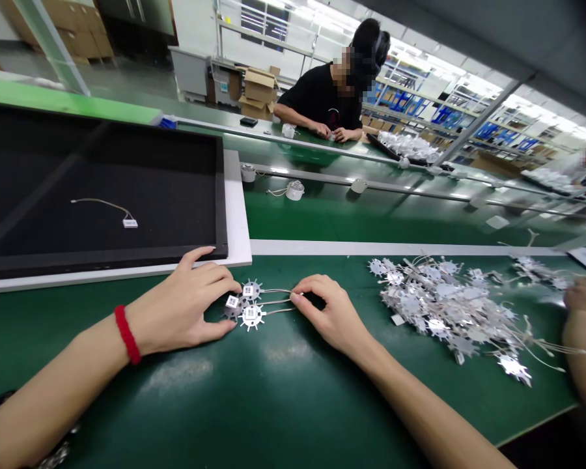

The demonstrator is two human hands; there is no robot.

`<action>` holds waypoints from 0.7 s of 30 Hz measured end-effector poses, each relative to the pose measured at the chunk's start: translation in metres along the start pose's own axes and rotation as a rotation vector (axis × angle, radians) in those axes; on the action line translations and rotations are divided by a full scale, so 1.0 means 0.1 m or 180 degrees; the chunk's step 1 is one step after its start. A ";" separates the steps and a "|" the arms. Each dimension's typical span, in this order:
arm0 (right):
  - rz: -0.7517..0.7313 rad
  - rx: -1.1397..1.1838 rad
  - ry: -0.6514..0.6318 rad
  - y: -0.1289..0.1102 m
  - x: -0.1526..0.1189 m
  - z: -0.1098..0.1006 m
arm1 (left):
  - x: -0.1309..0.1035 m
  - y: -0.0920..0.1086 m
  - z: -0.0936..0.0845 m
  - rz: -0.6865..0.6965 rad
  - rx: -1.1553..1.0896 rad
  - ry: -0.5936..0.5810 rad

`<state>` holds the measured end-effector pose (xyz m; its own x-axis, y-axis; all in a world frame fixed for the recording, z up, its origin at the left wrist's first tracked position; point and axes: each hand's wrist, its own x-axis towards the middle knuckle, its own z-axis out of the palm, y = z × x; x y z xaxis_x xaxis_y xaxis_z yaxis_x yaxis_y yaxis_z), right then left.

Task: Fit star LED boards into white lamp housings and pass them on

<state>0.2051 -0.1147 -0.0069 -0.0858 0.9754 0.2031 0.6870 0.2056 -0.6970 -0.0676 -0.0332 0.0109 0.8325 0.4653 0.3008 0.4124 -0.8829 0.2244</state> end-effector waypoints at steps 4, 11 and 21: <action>-0.0003 0.0018 0.0002 -0.01 0.00 0.00 | 0.00 0.00 0.01 0.0019 0.0014 0.0020; 0.0003 0.0029 0.0043 -0.02 0.00 0.00 | 0.00 0.00 0.02 0.0044 0.0055 0.0016; 0.0012 0.0036 0.0076 0.00 0.00 -0.02 | -0.01 -0.02 -0.01 0.0046 -0.0001 -0.0043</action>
<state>0.2064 -0.1146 -0.0053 -0.0659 0.9740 0.2167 0.6790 0.2029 -0.7055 -0.0693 -0.0320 0.0111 0.8434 0.4515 0.2914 0.4001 -0.8896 0.2205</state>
